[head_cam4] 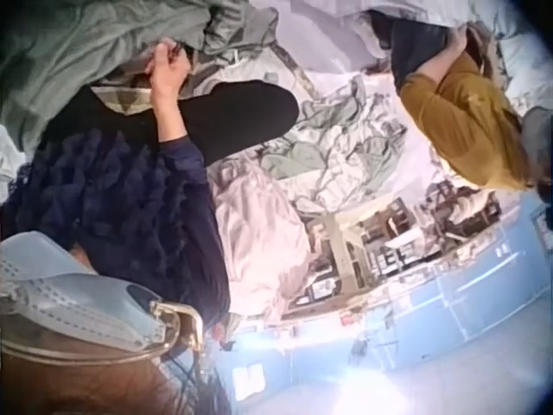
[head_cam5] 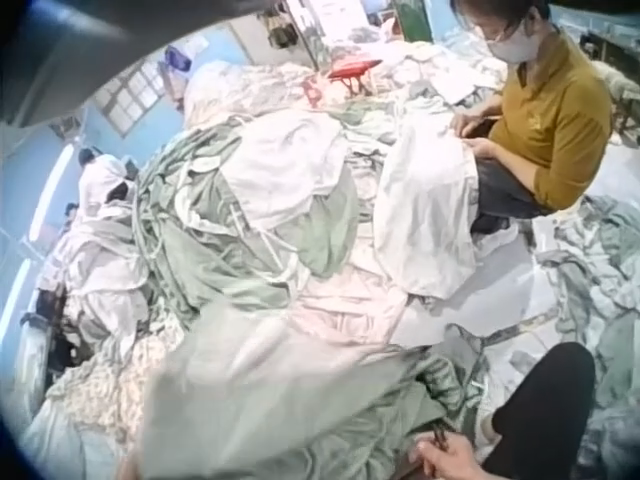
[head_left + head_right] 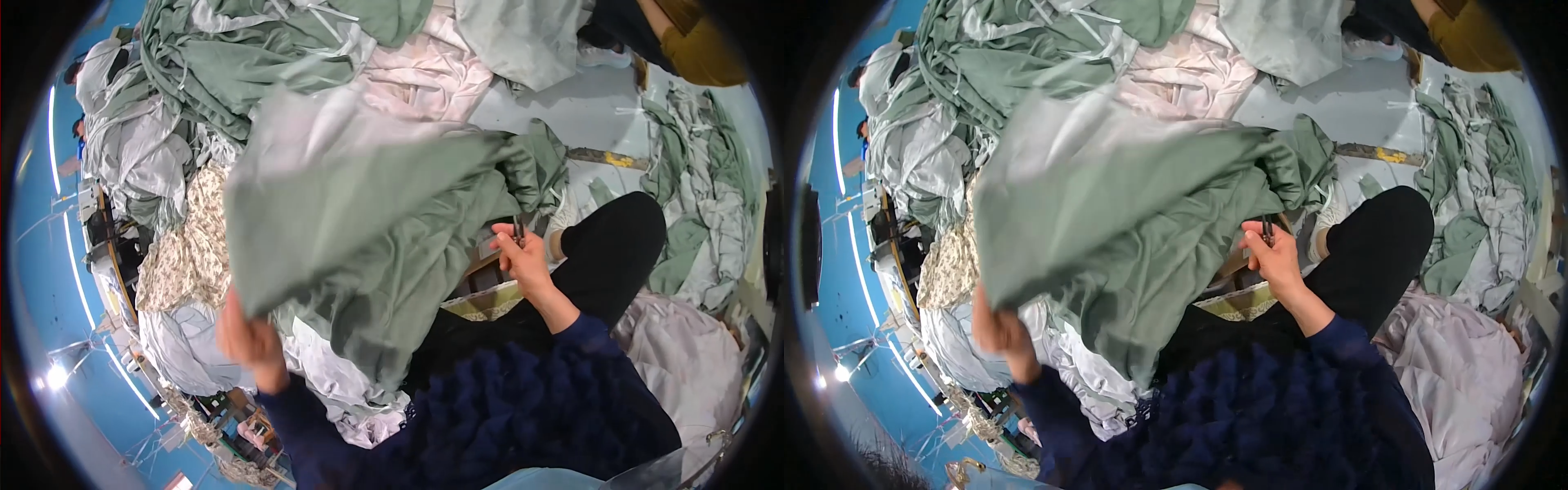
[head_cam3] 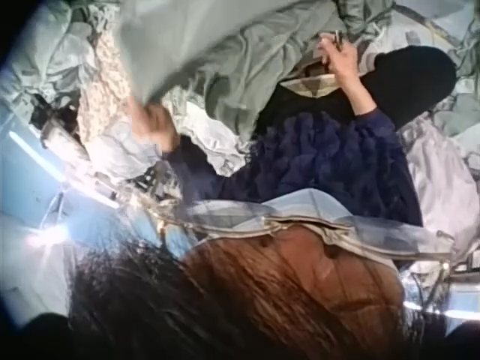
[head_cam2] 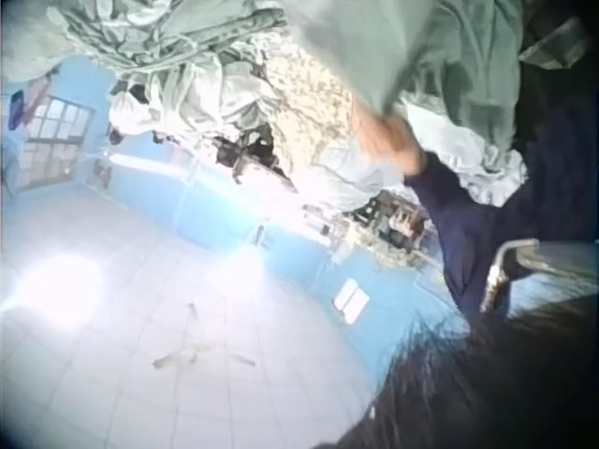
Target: Inspecting textile items for quality, cleaning loose threads with a tool, and folding them.
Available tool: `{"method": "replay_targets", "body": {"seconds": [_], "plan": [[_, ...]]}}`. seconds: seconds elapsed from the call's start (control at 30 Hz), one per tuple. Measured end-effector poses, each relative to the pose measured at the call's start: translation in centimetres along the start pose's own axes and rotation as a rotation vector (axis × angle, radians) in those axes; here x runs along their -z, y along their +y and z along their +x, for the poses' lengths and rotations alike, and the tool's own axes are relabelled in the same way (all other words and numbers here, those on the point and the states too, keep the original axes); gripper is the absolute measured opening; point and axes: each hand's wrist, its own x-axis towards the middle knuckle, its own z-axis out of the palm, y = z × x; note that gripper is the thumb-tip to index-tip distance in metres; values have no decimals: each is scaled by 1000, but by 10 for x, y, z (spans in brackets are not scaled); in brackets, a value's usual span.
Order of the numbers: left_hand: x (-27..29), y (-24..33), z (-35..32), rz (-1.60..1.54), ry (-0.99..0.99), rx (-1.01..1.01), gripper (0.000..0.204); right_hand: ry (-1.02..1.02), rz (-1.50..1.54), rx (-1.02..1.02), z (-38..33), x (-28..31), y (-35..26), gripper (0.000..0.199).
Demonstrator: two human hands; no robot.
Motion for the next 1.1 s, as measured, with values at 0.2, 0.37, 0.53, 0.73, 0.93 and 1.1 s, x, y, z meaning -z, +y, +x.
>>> {"method": "replay_targets", "body": {"seconds": [0.2,0.37,0.53,0.73,0.93,1.1], "plan": [[144,-9,-198,375,433,626,31,41,-55,282,7,-33,3,26],[127,10,-377,607,239,1357,25,-108,-354,499,7,-44,16,26],[103,16,-499,147,171,1756,18,-255,-474,252,17,-55,43,34],[92,-18,-261,385,-109,1026,31,-155,-680,480,33,-38,56,28],[-50,-15,-54,-230,-461,323,32,-83,-891,590,49,-25,64,32],[-194,-43,-61,-196,-1224,415,65,49,-1018,513,75,-13,72,25]]}}
